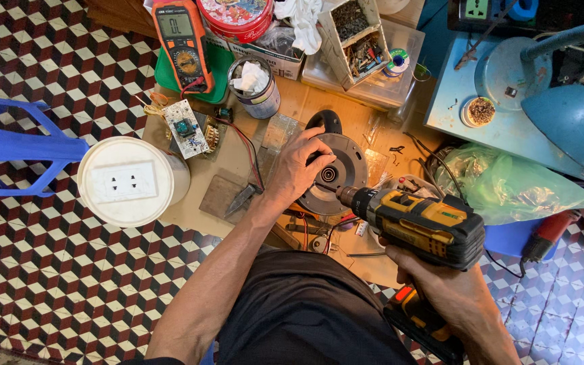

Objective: The person repairs an electric kettle at a cluttered workbench. They handle the kettle body and its base, unplug and reposition the power cord, separate the kettle from its heating base, and use a cordless drill to work on the base assembly before lifting the kettle body back off the base.

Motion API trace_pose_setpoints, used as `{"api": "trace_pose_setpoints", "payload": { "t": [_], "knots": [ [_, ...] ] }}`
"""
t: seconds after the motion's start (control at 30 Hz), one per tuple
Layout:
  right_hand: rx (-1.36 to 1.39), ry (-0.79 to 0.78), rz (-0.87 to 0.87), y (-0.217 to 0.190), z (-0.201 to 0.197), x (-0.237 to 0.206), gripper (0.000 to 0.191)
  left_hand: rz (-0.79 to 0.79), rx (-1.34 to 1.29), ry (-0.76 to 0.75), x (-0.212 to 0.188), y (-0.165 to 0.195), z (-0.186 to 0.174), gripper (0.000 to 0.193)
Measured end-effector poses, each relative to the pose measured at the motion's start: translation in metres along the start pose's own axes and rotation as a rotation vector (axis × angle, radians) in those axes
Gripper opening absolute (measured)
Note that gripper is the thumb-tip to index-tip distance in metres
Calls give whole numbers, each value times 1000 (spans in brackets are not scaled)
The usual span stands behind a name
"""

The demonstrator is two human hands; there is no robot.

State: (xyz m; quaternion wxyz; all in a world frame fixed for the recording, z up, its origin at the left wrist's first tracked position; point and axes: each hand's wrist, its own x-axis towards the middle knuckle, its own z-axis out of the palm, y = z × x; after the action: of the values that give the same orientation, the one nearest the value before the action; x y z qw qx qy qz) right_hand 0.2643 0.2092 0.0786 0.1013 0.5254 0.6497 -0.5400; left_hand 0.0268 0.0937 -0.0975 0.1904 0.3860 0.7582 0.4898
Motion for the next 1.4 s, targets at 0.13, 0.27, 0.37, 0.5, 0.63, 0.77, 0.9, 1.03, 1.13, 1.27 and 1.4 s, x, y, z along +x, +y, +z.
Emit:
{"api": "trace_pose_setpoints", "payload": {
  "t": [0.13,0.27,0.37,0.5,0.63,0.77,0.9,1.03,1.13,1.27,1.4],
  "knots": [
    [-73,-45,-128,-15,-2,-2,34,29,7,19,-1,4,1,17],
    [-484,-127,-700,-40,-8,-6,35,41,5,35,0,9,7,15],
    [-574,-169,-643,-64,-6,-7,38,35,-37,47,-1,10,9,14],
    [-652,-196,-155,-91,-1,-9,35,57,-34,93,-4,7,7,14],
    [-465,-169,-489,-95,1,-11,41,51,-55,101,-6,4,9,13],
    [-487,-184,-528,-81,-1,-10,36,57,-20,88,-5,2,13,14],
    [-385,-150,-442,-67,-2,-9,45,60,8,78,-5,0,15,15],
    [-298,-125,-456,-59,-1,-10,43,39,-33,70,-6,0,13,14],
    [-328,-117,-436,-56,-1,-9,40,29,-34,70,-7,0,13,14],
    [-283,-115,-479,-54,0,-10,40,39,-9,70,-6,0,13,14],
    [-244,-116,-511,-56,0,-14,40,54,8,69,-5,0,14,15]
  ]
}}
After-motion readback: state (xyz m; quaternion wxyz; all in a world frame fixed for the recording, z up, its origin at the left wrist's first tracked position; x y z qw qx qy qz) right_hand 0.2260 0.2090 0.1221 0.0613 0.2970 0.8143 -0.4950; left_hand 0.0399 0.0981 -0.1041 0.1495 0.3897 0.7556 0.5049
